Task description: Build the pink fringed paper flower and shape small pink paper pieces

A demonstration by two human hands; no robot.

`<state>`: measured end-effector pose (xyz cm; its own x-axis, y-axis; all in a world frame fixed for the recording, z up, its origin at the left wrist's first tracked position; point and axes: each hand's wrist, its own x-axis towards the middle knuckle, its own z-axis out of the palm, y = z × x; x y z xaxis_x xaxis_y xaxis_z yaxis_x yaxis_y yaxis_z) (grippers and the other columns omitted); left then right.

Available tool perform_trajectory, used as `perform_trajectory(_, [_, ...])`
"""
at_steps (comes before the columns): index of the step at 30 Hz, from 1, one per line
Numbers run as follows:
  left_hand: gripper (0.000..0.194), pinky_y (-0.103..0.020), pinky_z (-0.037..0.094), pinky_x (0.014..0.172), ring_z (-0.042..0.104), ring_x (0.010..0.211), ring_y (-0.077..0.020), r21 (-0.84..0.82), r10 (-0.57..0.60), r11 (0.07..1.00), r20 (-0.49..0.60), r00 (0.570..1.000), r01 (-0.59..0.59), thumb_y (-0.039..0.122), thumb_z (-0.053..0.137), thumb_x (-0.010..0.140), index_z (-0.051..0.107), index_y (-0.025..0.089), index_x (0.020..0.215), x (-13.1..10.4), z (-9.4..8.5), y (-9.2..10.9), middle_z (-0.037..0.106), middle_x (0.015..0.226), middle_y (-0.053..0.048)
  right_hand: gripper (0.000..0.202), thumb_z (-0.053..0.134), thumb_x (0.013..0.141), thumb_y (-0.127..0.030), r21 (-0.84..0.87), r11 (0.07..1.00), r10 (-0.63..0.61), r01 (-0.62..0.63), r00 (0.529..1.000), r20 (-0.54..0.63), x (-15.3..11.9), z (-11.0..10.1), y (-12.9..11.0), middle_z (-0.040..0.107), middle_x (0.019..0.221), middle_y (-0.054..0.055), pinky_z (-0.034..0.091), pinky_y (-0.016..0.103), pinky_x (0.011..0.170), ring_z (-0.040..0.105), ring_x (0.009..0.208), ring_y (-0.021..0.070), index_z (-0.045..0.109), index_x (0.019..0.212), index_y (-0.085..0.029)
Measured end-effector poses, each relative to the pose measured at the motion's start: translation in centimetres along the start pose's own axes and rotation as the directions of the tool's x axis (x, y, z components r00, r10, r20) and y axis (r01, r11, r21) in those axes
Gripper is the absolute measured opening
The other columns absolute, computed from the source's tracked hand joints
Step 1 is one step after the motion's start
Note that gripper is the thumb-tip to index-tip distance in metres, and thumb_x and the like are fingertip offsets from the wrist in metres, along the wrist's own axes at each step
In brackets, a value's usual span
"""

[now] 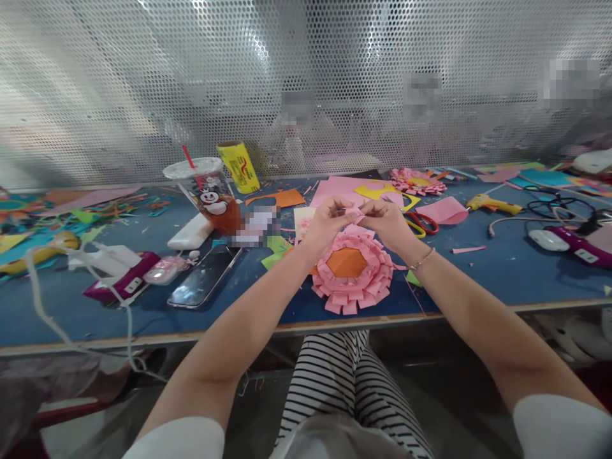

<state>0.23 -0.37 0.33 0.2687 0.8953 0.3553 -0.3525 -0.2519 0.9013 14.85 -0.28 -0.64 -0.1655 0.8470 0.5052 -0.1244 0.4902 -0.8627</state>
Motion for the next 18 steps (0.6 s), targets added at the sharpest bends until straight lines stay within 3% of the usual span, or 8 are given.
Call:
perform_trajectory(8, [0.02,-0.027,0.045,0.077,0.057,0.083,-0.0104,-0.1,-0.002,0.995,0.064,0.998,0.009,0.02,0.069,0.062,0.06,0.019,0.08,-0.1,-0.1,0.6,0.059,0.096,-0.001,0.02,0.078,0.052,-0.02,0.337,0.922,0.219,-0.189,0.974,-0.052,0.2,0.0,-0.8,0.06,0.059,-0.005,0.047,0.021,0.057,0.054,0.055,0.0066,0.06,0.062,-0.019])
perform_trajectory(13, [0.021,-0.03,0.045,0.082,0.058,0.092,-0.0145,0.003,0.152,0.988,0.082,0.985,-0.153,0.022,0.071,0.063,0.064,0.02,0.083,0.1,-0.3,0.4,0.061,0.103,-0.003,0.019,0.076,0.056,-0.017,0.465,0.852,0.271,-0.239,0.963,-0.002,0.1,-0.1,-1.3,0.061,0.063,-0.005,0.046,0.015,0.051,0.054,0.054,0.0044,0.061,0.068,-0.019])
perform_trajectory(18, [0.021,-0.029,0.045,0.081,0.057,0.086,-0.0127,0.158,0.236,0.958,0.038,0.971,-0.239,0.025,0.07,0.064,0.063,0.019,0.083,0.1,-0.2,0.6,0.062,0.094,-0.003,0.02,0.072,0.06,-0.013,0.563,0.769,0.315,-0.304,0.946,0.08,0.1,-0.3,-1.5,0.063,0.069,-0.006,0.047,0.013,0.052,0.055,0.056,0.0035,0.061,0.074,-0.02])
